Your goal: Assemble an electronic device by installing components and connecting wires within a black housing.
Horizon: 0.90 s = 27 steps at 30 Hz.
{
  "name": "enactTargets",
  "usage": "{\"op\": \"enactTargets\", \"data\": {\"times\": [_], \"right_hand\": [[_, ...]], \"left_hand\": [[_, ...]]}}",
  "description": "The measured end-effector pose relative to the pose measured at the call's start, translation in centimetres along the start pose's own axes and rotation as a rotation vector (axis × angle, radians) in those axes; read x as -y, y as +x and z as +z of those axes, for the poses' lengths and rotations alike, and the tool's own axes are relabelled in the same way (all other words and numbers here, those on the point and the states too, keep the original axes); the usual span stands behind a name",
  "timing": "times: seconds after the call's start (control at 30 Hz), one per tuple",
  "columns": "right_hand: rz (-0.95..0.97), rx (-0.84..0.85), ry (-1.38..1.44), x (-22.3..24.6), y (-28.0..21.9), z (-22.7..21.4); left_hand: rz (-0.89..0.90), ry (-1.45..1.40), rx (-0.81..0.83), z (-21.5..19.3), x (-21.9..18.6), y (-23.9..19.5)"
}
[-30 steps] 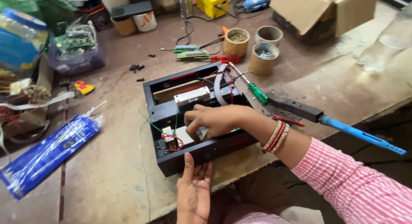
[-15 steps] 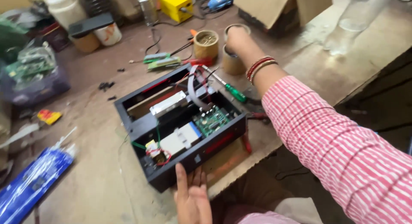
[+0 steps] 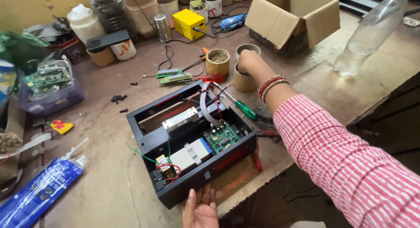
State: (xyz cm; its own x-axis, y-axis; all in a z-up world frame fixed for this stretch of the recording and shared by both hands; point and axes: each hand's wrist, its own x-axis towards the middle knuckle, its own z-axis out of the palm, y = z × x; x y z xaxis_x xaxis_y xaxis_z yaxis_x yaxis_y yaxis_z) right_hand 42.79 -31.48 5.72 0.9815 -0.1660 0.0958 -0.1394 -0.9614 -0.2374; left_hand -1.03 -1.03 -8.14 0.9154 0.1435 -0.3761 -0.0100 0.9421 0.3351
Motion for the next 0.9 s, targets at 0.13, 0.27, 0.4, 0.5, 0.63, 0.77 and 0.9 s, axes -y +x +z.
{"op": "enactTargets", "data": {"times": [0.13, 0.27, 0.4, 0.5, 0.63, 0.77, 0.9], "right_hand": [[-0.045, -0.041, 0.072, 1.6, -4.6, -5.2], [-0.215, -0.004, 0.535, 5.7, -13.1, -9.9], [-0.587, 0.481, 0.69, 12.0, -24.7, -13.5], [-0.941, 0.794, 0.555, 13.5, -28.5, -10.8], [-1.107, 0.82, 0.411, 14.5, -28.8, -7.7], [-1.318, 0.791, 0.237, 16.0, -28.8, -6.6], [-1.346, 0.781, 0.065, 17.1, -29.5, -7.3]], "left_hand": [[0.047, -0.03, 0.021, 1.7, 0.1, -1.5], [0.104, -0.065, 0.134, 4.9, -0.7, -4.6], [0.07, -0.083, 0.214, 6.3, -1.7, -5.8], [0.035, -0.07, 0.206, 6.4, -1.8, -5.8], [0.036, -0.113, 0.262, 6.1, -1.7, -5.6], [0.052, -0.143, 0.353, 5.5, -1.6, -5.3], [0.045, -0.133, 0.325, 6.0, -1.9, -5.4]]}}
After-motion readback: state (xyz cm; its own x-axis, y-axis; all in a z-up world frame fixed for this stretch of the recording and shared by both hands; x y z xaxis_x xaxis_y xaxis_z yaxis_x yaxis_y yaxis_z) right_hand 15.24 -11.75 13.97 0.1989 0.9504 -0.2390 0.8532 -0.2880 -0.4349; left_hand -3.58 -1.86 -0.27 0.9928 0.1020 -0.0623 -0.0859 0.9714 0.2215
